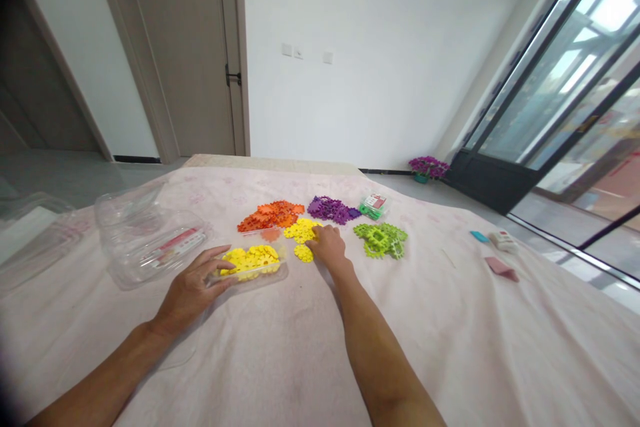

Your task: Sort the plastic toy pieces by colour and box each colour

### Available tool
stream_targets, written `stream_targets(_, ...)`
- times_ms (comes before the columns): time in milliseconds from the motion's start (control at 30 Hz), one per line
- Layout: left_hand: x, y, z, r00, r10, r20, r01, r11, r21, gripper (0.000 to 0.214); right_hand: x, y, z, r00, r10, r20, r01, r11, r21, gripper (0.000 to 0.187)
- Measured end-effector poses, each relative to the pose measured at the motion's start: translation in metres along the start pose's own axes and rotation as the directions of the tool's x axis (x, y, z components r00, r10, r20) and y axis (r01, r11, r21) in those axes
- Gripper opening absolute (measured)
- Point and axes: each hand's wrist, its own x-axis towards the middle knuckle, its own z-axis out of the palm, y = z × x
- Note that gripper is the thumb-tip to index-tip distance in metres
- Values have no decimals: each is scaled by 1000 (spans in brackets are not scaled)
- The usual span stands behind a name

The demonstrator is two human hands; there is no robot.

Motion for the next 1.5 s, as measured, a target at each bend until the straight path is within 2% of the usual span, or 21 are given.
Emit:
stream_targets(200,0,1,-1,1000,-9,19,10,1000,-24,19,-1,-5,3,998,-44,-34,41,994,-99,27)
stream_targets(333,0,-2,0,999,-14,32,15,1000,-27,19,0,-8,4,997,-67,-27,61,982,-180,24)
stream_targets(467,0,-2,1,999,-18,37,19,1000,-23,21,2,-7,2,998,-54,-31,47,980,-191,24)
stream_targets(567,0,-2,0,999,-21,39,22,1000,-17,22,5,0,2,998,-38,-44,31,986,-162,22)
stream_targets(700,0,-2,1,999,-22,40,22,1000,-13,22,9,14,4,989,6,-147,-20,996,-90,23)
stream_targets(833,0,-2,1,999,-24,38,24,1000,-12,22,12,23,1,973,106,-204,-78,987,140,24)
stream_targets(933,1,-1,1,999,-25,39,25,1000,-16,21,13,20,-4,974,169,-151,-86,892,443,21)
stream_targets(1033,1,-1,1,998,-34,46,35,999,-16,21,12,5,-11,981,142,-131,-11,719,695,17)
stream_targets(1167,1,-1,1,998,-40,43,41,999,-22,21,4,-25,-25,993,5,-116,103,436,894,19)
stream_targets(1233,1,-1,1,999,-41,35,42,999,-26,22,-4,-42,-29,992,-104,-75,107,348,931,22)
stream_targets(1267,1,0,1,999,-42,34,43,999,-28,23,-9,-50,-30,985,-163,-46,98,331,939,23)
stream_targets(1367,1,0,1,999,-40,37,41,999,-32,21,-19,-65,-29,962,-272,-10,112,362,925,30)
stream_targets(1433,1,0,0,998,-38,40,40,999,-34,19,-22,-67,-27,961,-270,-52,170,436,884,35)
stream_targets(1500,1,-1,1,998,-37,43,39,999,-33,18,-20,-61,-28,962,-243,-124,243,556,795,36)
